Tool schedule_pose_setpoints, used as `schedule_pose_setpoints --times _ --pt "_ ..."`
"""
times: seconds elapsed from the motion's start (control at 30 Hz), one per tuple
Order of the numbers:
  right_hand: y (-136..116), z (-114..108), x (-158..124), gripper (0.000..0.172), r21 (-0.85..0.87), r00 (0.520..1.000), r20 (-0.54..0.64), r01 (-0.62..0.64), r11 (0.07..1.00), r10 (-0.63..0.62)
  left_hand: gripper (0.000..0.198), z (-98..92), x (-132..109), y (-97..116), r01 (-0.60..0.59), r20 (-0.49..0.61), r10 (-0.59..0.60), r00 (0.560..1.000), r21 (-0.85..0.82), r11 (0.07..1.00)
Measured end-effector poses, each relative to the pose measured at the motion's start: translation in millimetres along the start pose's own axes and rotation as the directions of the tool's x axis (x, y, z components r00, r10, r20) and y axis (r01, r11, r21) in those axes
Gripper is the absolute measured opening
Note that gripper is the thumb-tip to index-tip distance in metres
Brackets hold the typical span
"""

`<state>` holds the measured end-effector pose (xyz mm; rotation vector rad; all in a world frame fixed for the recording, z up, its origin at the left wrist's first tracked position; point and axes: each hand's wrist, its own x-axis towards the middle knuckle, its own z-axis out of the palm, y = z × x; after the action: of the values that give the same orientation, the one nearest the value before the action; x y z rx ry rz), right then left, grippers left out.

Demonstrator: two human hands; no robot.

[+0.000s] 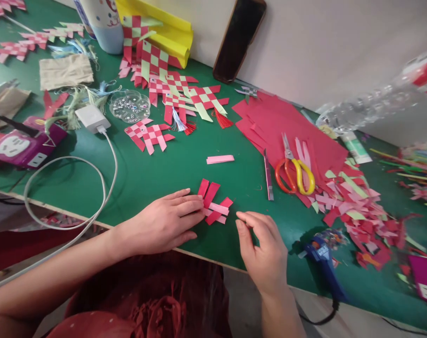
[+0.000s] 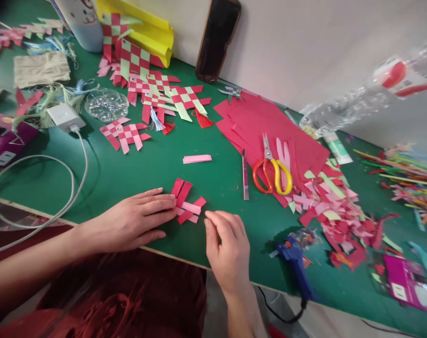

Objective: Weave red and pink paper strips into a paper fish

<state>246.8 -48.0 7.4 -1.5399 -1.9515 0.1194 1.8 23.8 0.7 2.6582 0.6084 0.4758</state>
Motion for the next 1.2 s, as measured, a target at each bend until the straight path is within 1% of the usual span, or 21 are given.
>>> schedule_pose_setpoints --times 0.07,0.13,0.2,0.27,0.33,0.4,0.47,0.6,0.67,0.77,0.87,0.93,1.03,1.2 --pt "4.8 -2.6 1.0 0.025 -0.009 0.999 0.020 -0.045 0.999 0.045 0.039 -1.8 0.7 -2.6 -0.017 0.013 0.017 1.000 -0.010 1.000" --pt "6.9 -4.1 3.5 0.023 0.001 0.994 0.075 -0.074 0.997 0.074 0.039 -3.0 1.3 -4.7 -0.033 0.018 0.034 0.999 -0.015 0.999" --pt "6.0 -4.8 6.1 0.017 0.008 0.989 0.126 -0.081 0.997 0.080 0.039 -3.2 1.4 -6.0 -0.048 0.013 0.048 0.999 -0.020 0.999" --pt "2.4 -4.6 7.1 0.008 0.012 0.986 0.147 -0.075 0.997 0.072 0.040 -2.5 1.1 -6.6 -0.048 0.003 0.048 0.999 -0.028 0.998" --pt "-2.8 -3.2 5.6 0.003 0.013 0.989 0.137 -0.054 0.998 0.051 0.040 -1.4 0.6 -6.8 -0.043 -0.006 0.043 0.999 -0.036 0.998" --pt "-8.4 -0.5 2.2 0.004 -0.001 0.991 0.129 -0.022 1.000 0.022 0.040 -0.3 0.1 -6.8 -0.043 -0.012 0.042 0.999 -0.041 0.998" --pt "-13.7 3.4 -1.1 0.007 -0.050 0.992 0.124 0.006 0.999 0.000 0.039 0.5 0.0 -6.8 -0.044 -0.018 0.044 0.999 -0.045 0.998" --pt "-22.8 12.6 -1.1 0.010 -0.174 0.993 0.120 0.015 0.985 0.006 0.039 1.4 0.3 -7.2 -0.040 -0.023 0.039 0.999 -0.056 0.998" --pt "-26.5 16.6 1.8 0.012 -0.206 0.994 0.110 0.009 0.979 0.014 0.037 1.5 0.2 -7.5 -0.052 -0.028 0.051 0.998 -0.050 0.997" --pt "-29.8 20.1 5.3 0.011 -0.229 0.995 0.093 -0.012 0.973 0.035 0.037 1.5 0.0 -7.8 -0.056 -0.037 0.054 0.998 -0.043 0.998" --pt "-29.3 20.1 4.8 0.012 -0.222 0.993 0.101 -0.033 0.975 0.056 0.037 1.3 0.0 -7.9 -0.048 -0.022 0.047 0.999 -0.041 0.998" --pt "-27.4 18.8 3.0 0.016 -0.173 0.991 0.115 -0.048 0.984 0.068 0.036 1.0 0.2 -7.8 -0.051 -0.017 0.051 0.999 -0.043 0.998" --pt "-25.7 17.5 1.0 0.021 -0.112 0.991 0.099 -0.077 0.991 0.088 0.035 0.5 0.6 -7.5 -0.050 -0.027 0.049 0.998 -0.056 0.997" --pt "-30.3 22.7 4.1 0.014 -0.126 0.990 0.091 -0.099 0.987 0.111 0.037 0.7 0.6 -7.8 -0.034 -0.026 0.032 0.999 -0.083 0.996"
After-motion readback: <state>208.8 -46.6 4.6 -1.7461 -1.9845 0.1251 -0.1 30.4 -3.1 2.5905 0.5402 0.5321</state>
